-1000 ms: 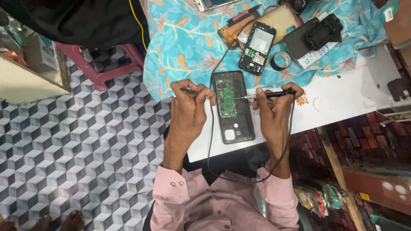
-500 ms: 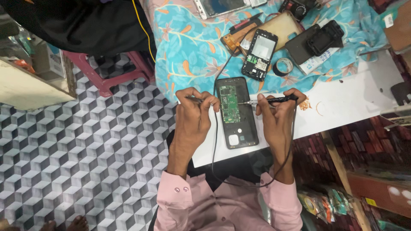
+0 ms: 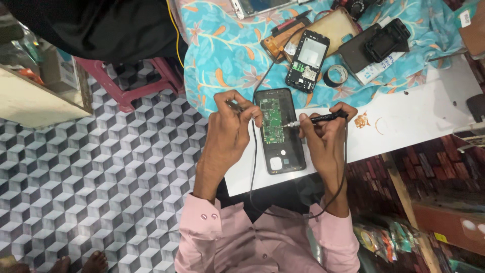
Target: The person uses a soldering iron and tweezers to work on a smartphone motherboard. They repeatedly apply heat to specific points on the circuit board while manipulating small components with tweezers.
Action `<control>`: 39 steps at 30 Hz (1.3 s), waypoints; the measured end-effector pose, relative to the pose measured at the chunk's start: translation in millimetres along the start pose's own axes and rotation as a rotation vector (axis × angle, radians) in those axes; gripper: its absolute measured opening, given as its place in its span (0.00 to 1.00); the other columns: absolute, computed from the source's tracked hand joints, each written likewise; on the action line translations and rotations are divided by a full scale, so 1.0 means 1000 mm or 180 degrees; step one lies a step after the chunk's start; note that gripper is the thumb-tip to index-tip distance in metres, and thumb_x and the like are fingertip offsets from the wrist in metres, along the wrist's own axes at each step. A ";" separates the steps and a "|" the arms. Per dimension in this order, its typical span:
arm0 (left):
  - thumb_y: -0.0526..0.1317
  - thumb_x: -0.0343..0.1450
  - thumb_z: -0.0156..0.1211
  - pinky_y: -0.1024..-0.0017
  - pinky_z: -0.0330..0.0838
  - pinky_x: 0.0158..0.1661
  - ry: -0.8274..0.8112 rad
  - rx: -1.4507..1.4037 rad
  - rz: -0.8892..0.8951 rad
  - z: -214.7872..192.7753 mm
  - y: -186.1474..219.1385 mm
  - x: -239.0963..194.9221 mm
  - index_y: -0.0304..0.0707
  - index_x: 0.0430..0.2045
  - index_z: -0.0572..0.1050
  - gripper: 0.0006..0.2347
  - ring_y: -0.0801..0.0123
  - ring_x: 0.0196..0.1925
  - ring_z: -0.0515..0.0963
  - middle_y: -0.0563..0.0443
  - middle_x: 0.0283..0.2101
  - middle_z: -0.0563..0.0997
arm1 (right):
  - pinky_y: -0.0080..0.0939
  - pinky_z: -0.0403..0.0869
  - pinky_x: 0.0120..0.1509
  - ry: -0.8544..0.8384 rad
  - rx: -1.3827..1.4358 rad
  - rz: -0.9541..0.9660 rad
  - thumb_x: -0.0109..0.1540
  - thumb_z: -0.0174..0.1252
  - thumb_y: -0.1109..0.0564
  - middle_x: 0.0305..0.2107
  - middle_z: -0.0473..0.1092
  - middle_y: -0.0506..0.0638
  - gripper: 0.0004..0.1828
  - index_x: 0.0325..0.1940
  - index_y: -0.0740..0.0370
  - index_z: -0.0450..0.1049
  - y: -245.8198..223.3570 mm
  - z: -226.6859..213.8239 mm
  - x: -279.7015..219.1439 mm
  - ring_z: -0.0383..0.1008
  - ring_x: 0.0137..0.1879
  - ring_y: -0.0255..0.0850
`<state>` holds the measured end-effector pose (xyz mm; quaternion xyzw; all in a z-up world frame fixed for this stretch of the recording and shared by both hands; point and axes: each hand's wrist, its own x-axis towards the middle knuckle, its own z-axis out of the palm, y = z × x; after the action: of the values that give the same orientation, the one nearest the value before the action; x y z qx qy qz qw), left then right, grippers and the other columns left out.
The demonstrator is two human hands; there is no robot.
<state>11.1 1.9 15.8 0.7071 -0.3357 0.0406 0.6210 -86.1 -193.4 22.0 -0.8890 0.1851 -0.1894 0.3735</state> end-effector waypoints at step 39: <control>0.48 0.85 0.41 0.80 0.57 0.25 -0.0127 -0.1310 -0.0133 0.007 -0.024 -0.002 0.36 0.55 0.53 0.15 0.78 0.20 0.63 0.46 0.31 0.81 | 0.51 0.56 0.63 0.0475 -0.0406 -0.0565 0.66 0.58 0.62 0.13 0.65 0.47 0.18 0.21 0.66 0.72 -0.009 -0.004 -0.009 0.52 0.56 0.48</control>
<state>19.5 -3.4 -7.3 0.5727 -0.3345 -0.0557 0.7463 -93.7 -185.2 29.3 -0.9073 0.1446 -0.2752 0.2831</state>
